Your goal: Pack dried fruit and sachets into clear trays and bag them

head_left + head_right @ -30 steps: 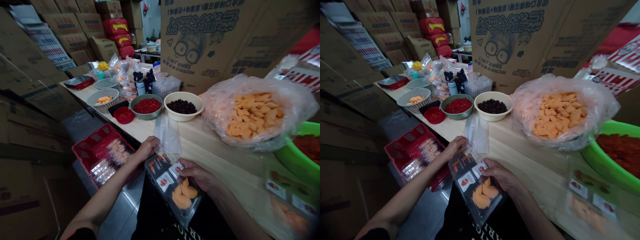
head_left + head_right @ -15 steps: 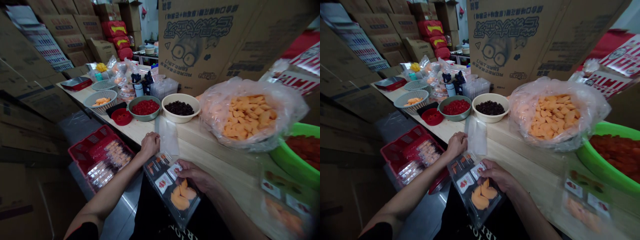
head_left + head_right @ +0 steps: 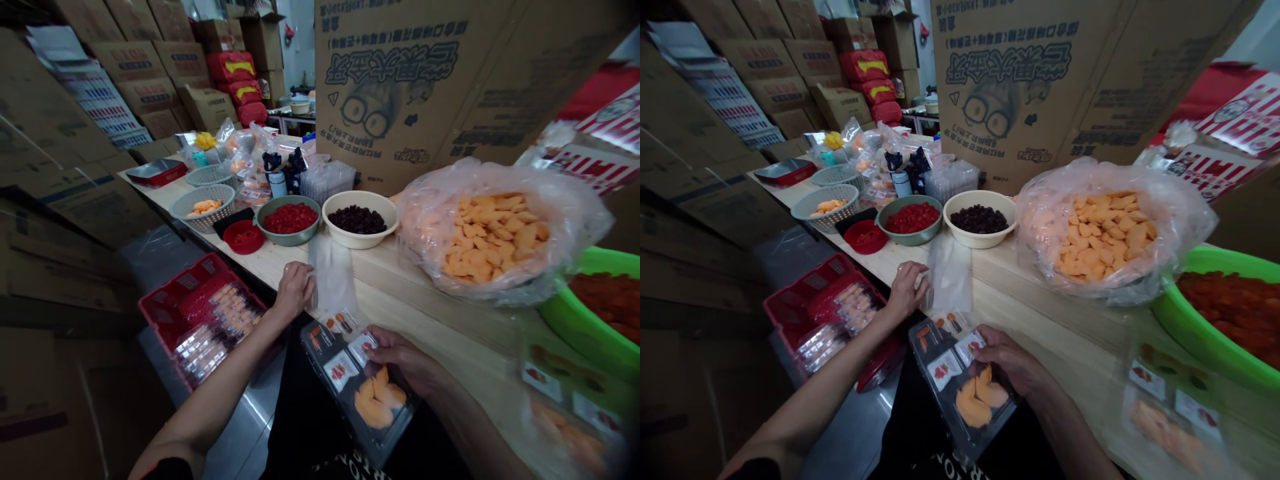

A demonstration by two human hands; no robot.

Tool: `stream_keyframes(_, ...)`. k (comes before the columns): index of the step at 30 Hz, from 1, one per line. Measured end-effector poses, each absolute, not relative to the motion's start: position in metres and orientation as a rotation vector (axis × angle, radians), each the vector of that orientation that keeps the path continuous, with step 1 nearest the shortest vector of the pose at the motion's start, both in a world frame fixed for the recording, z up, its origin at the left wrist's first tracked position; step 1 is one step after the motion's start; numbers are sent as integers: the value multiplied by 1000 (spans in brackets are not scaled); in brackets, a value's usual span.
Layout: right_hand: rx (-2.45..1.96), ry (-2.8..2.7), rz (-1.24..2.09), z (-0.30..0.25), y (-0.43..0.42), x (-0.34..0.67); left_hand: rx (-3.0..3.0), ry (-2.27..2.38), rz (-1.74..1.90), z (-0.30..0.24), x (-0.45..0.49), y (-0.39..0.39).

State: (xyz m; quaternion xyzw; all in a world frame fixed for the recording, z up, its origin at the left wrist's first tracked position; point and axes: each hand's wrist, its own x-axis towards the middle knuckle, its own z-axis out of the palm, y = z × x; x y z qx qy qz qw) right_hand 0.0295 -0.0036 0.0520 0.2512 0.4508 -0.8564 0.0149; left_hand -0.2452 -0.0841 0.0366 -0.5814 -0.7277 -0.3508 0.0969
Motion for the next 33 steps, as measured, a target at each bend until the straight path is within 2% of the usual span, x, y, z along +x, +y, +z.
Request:
stream_keyframes(14,776,1445,-2639,50,-10,26,-1900,-2234,-892,42,-246,-84)
stream_keyframes(22,765,1372,-2642,56,-8,15,-1674,-2293,-1299,38,-247,-80)
stream_keyframes(28,686,1355,-2664,61,-11,14,-1796,-2041,-1159,52,-243,-84)
stream_keyframes(33,511,1192,-2747,75,-14,7,-1916,-1875,-1260,55,-240,-93)
